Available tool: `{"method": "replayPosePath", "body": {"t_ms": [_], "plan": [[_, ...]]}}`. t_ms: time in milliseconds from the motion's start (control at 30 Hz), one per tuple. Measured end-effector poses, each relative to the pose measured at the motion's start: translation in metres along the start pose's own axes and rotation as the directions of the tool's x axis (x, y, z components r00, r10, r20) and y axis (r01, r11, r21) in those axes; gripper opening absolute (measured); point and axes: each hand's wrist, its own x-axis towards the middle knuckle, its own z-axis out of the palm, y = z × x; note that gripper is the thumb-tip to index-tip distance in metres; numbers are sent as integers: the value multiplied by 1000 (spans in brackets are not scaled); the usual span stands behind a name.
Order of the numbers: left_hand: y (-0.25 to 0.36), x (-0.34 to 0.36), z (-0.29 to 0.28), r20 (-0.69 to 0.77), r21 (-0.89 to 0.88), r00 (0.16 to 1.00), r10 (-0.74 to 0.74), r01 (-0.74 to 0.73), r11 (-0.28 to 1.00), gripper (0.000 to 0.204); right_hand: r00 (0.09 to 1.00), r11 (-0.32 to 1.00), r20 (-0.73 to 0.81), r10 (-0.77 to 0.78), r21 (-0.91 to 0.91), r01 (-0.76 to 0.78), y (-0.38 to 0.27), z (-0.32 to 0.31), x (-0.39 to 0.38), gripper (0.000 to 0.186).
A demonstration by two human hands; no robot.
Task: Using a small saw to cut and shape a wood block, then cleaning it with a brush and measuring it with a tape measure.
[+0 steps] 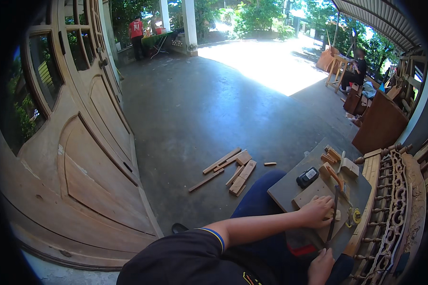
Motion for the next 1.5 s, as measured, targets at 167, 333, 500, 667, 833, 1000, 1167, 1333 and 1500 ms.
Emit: {"method": "replayPosePath", "body": {"t_ms": [167,333,500,667,833,1000,1167,1333,1500], "plan": [[1,0,2,-28,-15,1000,-4,4,1000,44,998,998,-28,-64,2,64,7,3,2,40],[4,1,-1,-20,-8,1000,-6,6,1000,43,997,997,-36,-74,-3,74,3,-4,-3,39],[6,4,3,-26,-43,1000,18,-19,999,42,999,1000,-39,14,2,-14,16,-9,-37,41],[4,1,-8,16,0,1000,-4,4,1000,43,1000,1000,-19,1,17,-1,33,-18,-58,35],[0,1,-5,-17,-15,997,69,-70,997,41,988,993,-110,-107,47,113,23,2,14,25],[0,3,-7,3,13,1000,13,-13,1000,40,988,996,-125,-90,12,92,13,11,38,29],[4,2,-10,6,26,1000,-18,18,999,40,992,982,-112,-52,177,71,46,7,-32,24],[4,2,-10,17,29,1000,15,-16,999,40,991,984,-128,-44,164,65,35,1,-29,22],[1,-4,-7,22,26,999,36,-37,999,41,975,988,-182,-131,62,145,15,18,33,21]]}}
